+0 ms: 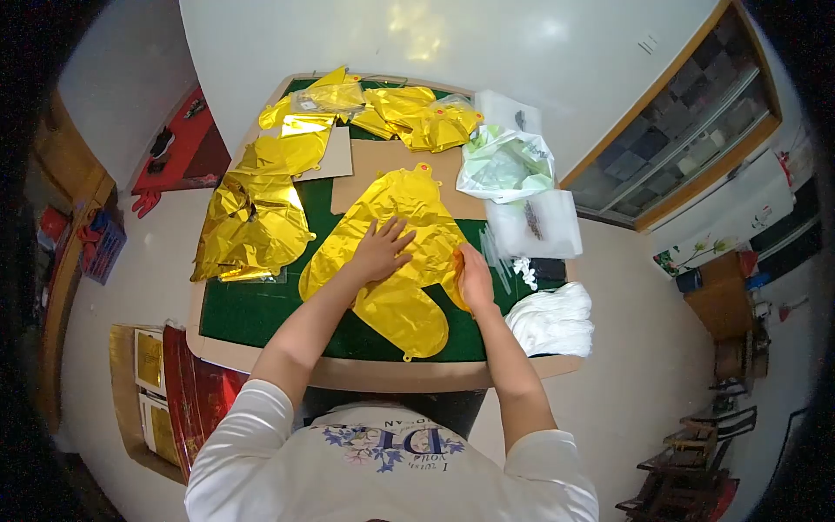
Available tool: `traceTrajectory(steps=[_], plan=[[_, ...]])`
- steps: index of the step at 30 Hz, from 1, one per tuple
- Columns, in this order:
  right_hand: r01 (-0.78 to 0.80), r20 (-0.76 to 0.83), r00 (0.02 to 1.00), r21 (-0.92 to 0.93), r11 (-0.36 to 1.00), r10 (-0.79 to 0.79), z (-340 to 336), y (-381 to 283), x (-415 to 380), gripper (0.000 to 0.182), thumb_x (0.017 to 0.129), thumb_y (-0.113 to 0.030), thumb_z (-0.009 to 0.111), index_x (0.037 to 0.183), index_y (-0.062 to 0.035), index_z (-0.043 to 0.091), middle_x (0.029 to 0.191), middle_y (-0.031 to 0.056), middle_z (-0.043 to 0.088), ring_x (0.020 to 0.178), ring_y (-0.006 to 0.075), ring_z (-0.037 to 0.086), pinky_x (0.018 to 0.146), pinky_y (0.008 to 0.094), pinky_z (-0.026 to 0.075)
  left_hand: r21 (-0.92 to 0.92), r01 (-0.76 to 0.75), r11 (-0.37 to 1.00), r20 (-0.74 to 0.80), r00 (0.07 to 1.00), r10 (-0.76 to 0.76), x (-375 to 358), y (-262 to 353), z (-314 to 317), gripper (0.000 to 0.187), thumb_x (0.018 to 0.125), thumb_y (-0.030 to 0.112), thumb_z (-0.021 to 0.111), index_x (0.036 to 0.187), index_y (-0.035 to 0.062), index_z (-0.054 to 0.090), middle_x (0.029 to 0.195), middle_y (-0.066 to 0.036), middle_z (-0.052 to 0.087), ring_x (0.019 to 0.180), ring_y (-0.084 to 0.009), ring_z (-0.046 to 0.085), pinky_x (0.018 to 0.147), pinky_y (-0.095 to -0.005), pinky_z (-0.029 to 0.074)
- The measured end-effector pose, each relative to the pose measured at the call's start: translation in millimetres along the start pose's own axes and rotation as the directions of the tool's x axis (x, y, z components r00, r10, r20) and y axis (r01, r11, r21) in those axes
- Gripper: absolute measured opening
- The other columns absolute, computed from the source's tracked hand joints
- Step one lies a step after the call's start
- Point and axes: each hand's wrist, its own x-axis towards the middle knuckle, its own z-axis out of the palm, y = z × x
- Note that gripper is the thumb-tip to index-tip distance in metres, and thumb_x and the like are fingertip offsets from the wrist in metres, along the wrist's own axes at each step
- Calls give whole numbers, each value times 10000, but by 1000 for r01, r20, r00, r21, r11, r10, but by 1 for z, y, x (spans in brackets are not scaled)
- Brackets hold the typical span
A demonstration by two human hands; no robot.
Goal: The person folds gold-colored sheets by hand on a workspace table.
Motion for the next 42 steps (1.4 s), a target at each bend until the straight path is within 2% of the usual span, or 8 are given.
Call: traceTrajectory(steps=[7, 18, 23, 26, 29, 33, 36, 42], plan=[[-15, 19, 1000, 24, 1000, 14, -3, 0, 1, 348, 876, 24, 447, 1216, -6, 512, 1226, 215, 558, 1145, 381, 516, 982, 395, 412, -43, 179, 983, -76, 980, -182, -20, 13, 14, 563, 956, 478, 389, 1453, 218, 339, 1528, -84, 268, 1427, -267, 190, 1123, -583, 54], [-9, 20, 1000, 36, 999, 8, -4, -1, 3, 347, 865, 6, 482, 1209, -20, 516, 1201, 187, 573, 1126, 358, 535, 945, 382, 437, -41, 196, 980, -130, 971, -200, -11, 15, 23, 564, 961, 484, 384, 1449, 203, 350, 1537, -95, 243, 1431, -281, 171, 1116, -584, 83], [-14, 29, 999, 14, 1000, 14, -5, -3, 2, 388, 803, 42, 520, 1183, -24, 561, 1246, 164, 562, 1192, 321, 505, 1008, 380, 404, -70, 191, 979, -157, 967, -200, -10, 16, 24, 560, 961, 481, 393, 1448, 206, 351, 1527, -97, 262, 1428, -277, 178, 1127, -550, 106], [14, 55, 998, -58, 998, -11, -6, -2, 1, 339, 872, -16, 489, 1201, -58, 563, 1245, 157, 563, 1177, 329, 511, 994, 364, 411, -53, 191, 980, -184, 963, -198, -11, 19, 19, 556, 955, 478, 409, 1438, 205, 367, 1514, -97, 284, 1422, -279, 193, 1123, -561, 106], [-20, 60, 998, -30, 999, 22, -6, -4, 1, 335, 877, -22, 485, 1198, -60, 571, 1267, 151, 552, 1189, 320, 506, 996, 367, 408, -40, 260, 965, -62, 963, -262, -9, 27, 0, 554, 955, 464, 406, 1442, 204, 364, 1522, -93, 274, 1426, -271, 179, 1119, -580, 86], [-57, 51, 997, -10, 998, 57, -4, -1, 0, 343, 880, -35, 491, 1215, -59, 559, 1271, 151, 550, 1191, 324, 503, 996, 372, 409, 19, 51, 999, -287, 957, -44, 6, 17, 4, 564, 923, 470, 468, 1412, 197, 403, 1486, -102, 330, 1404, -283, 235, 1114, -581, 121], [-60, 74, 995, -12, 998, 61, -6, -2, 4, 344, 885, -43, 486, 1224, -51, 543, 1266, 157, 551, 1192, 329, 502, 998, 378, 409, 13, 5, 1000, -144, 990, -3, 15, 14, 12, 563, 930, 480, 452, 1417, 203, 399, 1494, -96, 322, 1407, -276, 232, 1120, -569, 127], [-170, 112, 980, 21, 985, 167, -8, -4, 2, 392, 881, -12, 444, 1262, -60, 518, 1310, 149, 525, 1239, 308, 467, 1038, 368, 378, -63, 19, 998, -127, 992, -26, 14, 18, 22, 559, 943, 504, 413, 1420, 215, 399, 1512, -92, 295, 1418, -267, 212, 1138, -528, 126]])
